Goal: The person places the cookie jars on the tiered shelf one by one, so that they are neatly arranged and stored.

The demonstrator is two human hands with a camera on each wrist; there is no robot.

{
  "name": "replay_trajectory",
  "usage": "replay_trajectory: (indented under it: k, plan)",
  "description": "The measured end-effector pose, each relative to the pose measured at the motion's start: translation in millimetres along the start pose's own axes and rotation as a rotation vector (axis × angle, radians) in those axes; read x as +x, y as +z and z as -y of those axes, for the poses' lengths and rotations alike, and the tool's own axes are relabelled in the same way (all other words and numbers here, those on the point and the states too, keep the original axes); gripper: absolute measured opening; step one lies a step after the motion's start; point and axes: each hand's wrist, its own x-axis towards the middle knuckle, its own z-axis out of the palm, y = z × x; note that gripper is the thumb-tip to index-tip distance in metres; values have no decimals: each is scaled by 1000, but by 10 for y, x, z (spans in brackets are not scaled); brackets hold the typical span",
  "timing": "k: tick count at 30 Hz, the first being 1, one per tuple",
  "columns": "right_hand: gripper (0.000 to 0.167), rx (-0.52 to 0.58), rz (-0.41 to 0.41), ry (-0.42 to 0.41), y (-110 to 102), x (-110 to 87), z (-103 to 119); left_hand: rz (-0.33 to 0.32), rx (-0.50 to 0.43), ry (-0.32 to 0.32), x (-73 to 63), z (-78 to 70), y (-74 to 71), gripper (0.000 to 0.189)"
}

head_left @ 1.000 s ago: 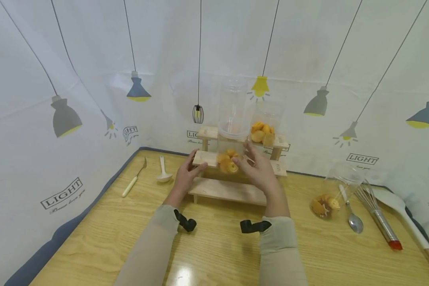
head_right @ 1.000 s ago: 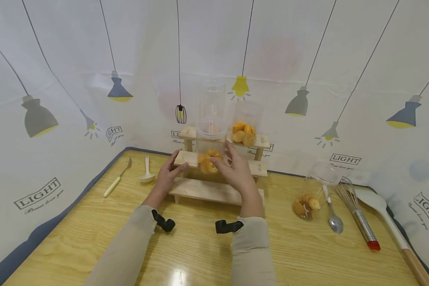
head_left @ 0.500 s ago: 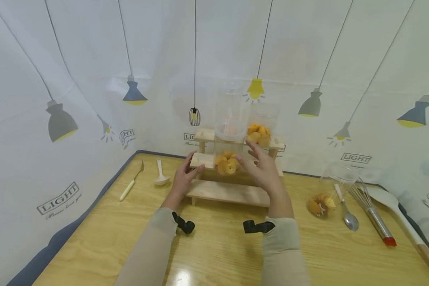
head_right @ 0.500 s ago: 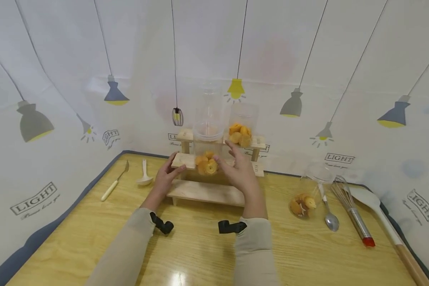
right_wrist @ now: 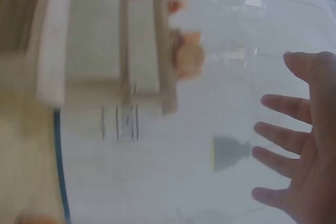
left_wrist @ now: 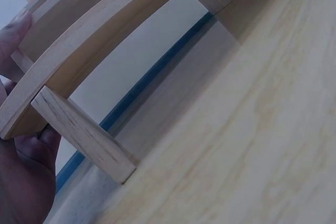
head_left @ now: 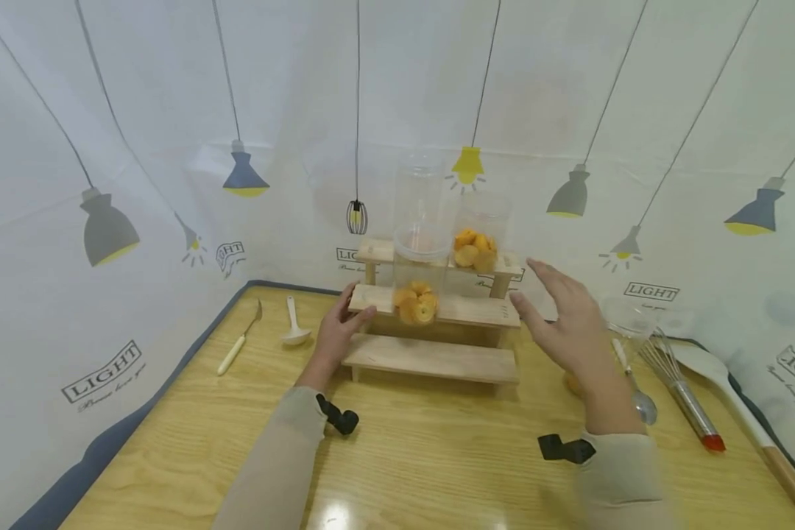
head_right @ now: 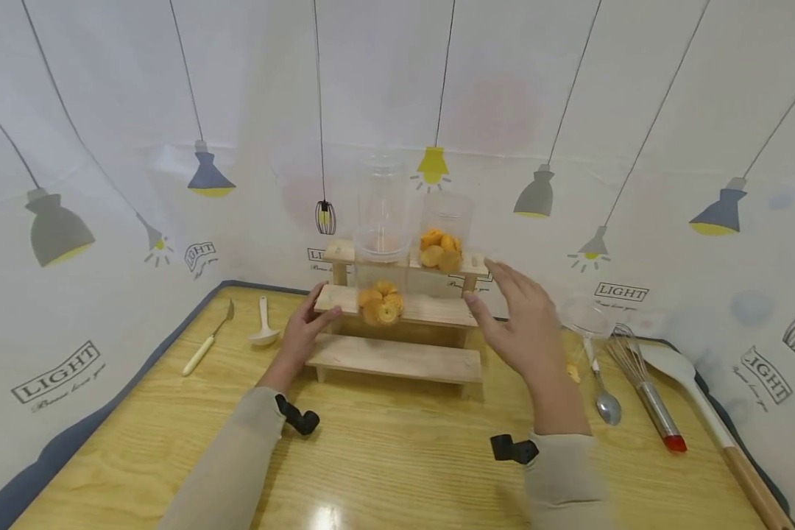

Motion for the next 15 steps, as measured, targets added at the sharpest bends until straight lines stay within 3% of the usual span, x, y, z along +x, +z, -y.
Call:
replay_trajectory:
  k: [3, 5, 8, 12, 15]
  plan:
    - [48, -83, -115, -19, -186, -154, -288, -1, 6, -1, -2, 9, -4, 88]
    - [51, -98, -149, 23, -273, -265, -491, 1, 8, 3, -1, 8, -1, 86]
    - [72, -18, -186, 218, -326, -471, -765, 5, 6, -3, -20, -35, 6, 84]
    - [104, 199, -221, 536, -235, -772, -1055, 13, -9, -12, -13, -24, 5, 83]
    - [105, 351, -223, 632, -43, -963, -1242, 7, -12, -2, 3, 26, 1, 84]
